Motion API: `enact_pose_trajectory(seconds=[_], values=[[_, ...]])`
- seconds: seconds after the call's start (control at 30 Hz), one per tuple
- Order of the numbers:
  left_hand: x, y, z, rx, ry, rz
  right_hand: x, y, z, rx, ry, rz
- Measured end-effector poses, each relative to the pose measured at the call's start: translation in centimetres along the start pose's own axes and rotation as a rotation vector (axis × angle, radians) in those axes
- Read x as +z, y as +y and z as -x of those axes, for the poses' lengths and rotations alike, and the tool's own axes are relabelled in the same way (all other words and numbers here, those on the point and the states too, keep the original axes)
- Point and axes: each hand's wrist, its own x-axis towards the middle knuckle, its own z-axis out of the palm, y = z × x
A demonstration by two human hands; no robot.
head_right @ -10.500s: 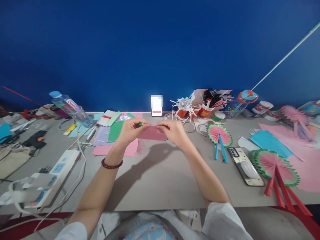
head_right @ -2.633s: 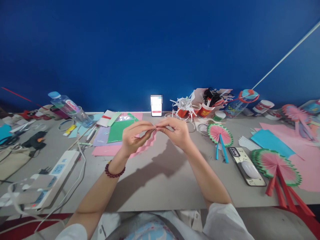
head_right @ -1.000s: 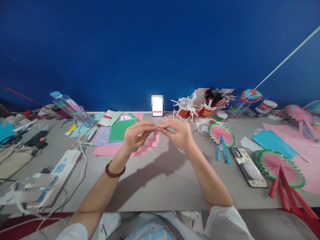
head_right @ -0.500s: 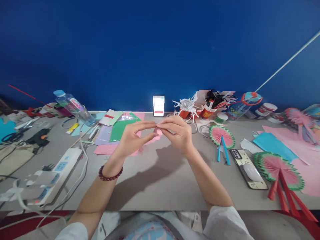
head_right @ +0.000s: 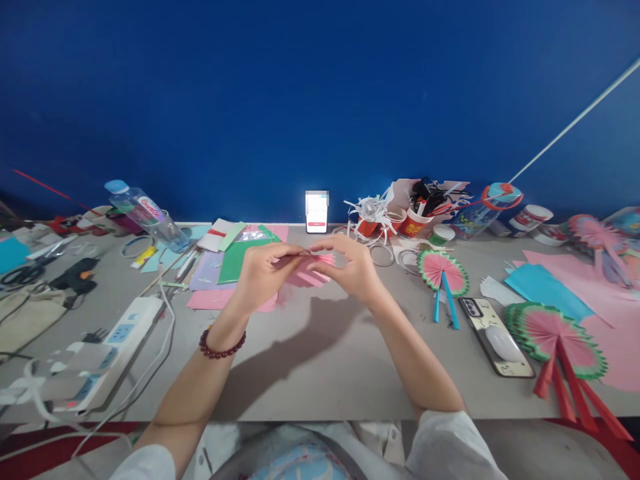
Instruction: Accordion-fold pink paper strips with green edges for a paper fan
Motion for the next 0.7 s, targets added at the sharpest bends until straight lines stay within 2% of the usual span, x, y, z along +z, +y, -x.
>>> enact_pose_trajectory(seconds=[0.23, 0.47, 0.7], values=[[-0.11, -0.65, -0.3, -0.122, -0.014, 0.185, -0.08, 0.82, -0.09, 0.142, -0.061, -0.018], [0.1, -0.91, -0.42, -0.188, -0.033, 0.305, -0.03, 0.72, 0.02, 0.159, -0.035, -0.036], [0.25, -1.06, -0.44, -0.192, -0.033, 0.332, 0.14, 0.54, 0.15, 0.14, -0.031, 0.006]])
